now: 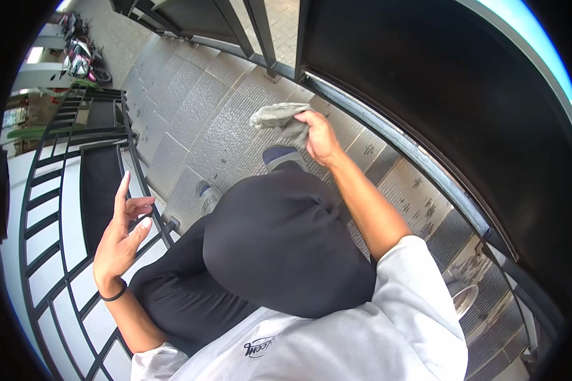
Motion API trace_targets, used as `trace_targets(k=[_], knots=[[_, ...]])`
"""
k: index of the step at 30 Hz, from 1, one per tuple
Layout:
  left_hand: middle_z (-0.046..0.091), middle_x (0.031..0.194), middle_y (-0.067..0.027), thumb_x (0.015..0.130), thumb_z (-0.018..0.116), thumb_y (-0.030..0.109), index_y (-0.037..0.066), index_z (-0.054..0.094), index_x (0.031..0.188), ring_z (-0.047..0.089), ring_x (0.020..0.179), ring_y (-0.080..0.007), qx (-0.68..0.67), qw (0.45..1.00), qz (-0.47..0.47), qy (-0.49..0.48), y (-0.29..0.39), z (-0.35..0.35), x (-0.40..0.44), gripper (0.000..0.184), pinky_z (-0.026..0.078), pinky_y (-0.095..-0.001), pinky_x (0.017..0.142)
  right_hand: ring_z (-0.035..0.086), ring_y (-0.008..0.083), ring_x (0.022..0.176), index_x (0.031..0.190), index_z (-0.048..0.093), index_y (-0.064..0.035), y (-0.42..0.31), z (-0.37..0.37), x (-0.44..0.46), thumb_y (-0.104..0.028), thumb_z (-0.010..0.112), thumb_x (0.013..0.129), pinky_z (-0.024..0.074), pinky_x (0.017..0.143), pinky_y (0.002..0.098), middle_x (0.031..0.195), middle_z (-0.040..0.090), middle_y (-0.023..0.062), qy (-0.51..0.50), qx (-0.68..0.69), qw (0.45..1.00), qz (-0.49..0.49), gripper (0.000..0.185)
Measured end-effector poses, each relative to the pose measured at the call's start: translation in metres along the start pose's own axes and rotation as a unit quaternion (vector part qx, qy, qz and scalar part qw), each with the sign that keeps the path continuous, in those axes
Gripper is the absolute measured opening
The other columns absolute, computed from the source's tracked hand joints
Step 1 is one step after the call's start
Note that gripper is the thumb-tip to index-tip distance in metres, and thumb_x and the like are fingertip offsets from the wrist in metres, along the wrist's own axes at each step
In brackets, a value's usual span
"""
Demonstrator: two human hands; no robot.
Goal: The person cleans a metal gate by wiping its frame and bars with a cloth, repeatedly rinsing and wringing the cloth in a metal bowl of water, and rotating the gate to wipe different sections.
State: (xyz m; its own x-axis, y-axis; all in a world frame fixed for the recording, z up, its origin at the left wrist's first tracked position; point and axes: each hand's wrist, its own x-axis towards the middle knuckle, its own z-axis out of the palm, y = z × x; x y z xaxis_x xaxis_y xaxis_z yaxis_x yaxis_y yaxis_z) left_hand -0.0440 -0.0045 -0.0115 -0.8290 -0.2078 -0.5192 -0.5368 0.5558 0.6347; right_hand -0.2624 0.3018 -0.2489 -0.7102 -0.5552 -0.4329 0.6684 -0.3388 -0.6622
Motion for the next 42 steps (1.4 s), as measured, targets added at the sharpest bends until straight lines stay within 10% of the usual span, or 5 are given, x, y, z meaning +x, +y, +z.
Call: trace_targets(k=[13, 16, 22, 31, 42], knots=[[0.055, 0.133, -0.0224, 0.098, 0.058, 0.019, 0.017, 0.008, 0.161, 0.056, 0.119, -0.0295, 0.032, 0.944, 0.324, -0.055, 0.143, 0.056, 0.017, 0.080, 0.041, -0.0411, 0.105, 0.067, 0.0295, 0.103, 0.121, 0.060, 0.0020, -0.124, -0.020, -0.319, -0.027, 0.042, 0.100, 0.0582, 0.080, 0.0471, 0.114, 0.069, 0.0164, 0.186, 0.058, 0.933, -0.302, 0.040], [0.056, 0.129, -0.0193, 0.101, 0.055, 0.016, 0.021, 0.007, 0.161, 0.054, 0.113, -0.0226, 0.036, 0.936, 0.336, -0.100, 0.154, 0.074, 0.026, 0.077, 0.041, -0.0347, 0.102, 0.057, 0.0122, 0.096, 0.110, 0.063, 0.0010, -0.126, -0.025, -0.433, -0.024, 0.054, 0.098, 0.0440, 0.089, 0.0291, 0.099, 0.066, 0.0050, 0.458, -0.379, 0.721, -0.355, 0.029], [0.059, 0.125, -0.0220, 0.101, 0.056, 0.015, 0.021, 0.004, 0.161, 0.058, 0.106, -0.0231, 0.086, 0.926, 0.336, -0.147, 0.158, 0.091, 0.060, 0.079, 0.046, -0.0370, 0.097, 0.065, 0.0415, 0.102, 0.121, 0.063, -0.0077, -0.103, -0.060, -0.592, -0.028, 0.057, 0.091, 0.0502, 0.087, 0.0474, 0.106, 0.069, 0.0230, 0.717, -0.495, 0.490, 0.007, 0.037], [0.060, 0.121, -0.0200, 0.101, 0.055, 0.015, 0.019, 0.002, 0.161, 0.058, 0.108, -0.0225, 0.092, 0.922, 0.319, -0.198, 0.175, 0.126, 0.097, 0.080, 0.045, -0.0356, 0.098, 0.054, 0.0389, 0.123, 0.134, 0.057, -0.0080, -0.031, -0.176, -0.599, -0.024, 0.055, 0.093, 0.0427, 0.103, 0.0489, 0.133, 0.058, 0.0238, 0.682, -0.533, 0.499, 0.040, 0.045], [0.061, 0.121, -0.0153, 0.090, 0.044, 0.007, 0.002, 0.039, 0.148, 0.057, 0.109, -0.0220, 0.205, 0.903, 0.233, -0.296, 0.199, 0.148, 0.151, 0.058, 0.043, -0.0328, 0.099, 0.063, 0.0400, 0.105, 0.121, 0.068, -0.0102, -0.050, -0.160, -0.613, -0.019, 0.056, 0.090, 0.0484, 0.093, 0.0475, 0.108, 0.069, 0.0218, 0.634, -0.577, 0.511, 0.058, 0.034]])
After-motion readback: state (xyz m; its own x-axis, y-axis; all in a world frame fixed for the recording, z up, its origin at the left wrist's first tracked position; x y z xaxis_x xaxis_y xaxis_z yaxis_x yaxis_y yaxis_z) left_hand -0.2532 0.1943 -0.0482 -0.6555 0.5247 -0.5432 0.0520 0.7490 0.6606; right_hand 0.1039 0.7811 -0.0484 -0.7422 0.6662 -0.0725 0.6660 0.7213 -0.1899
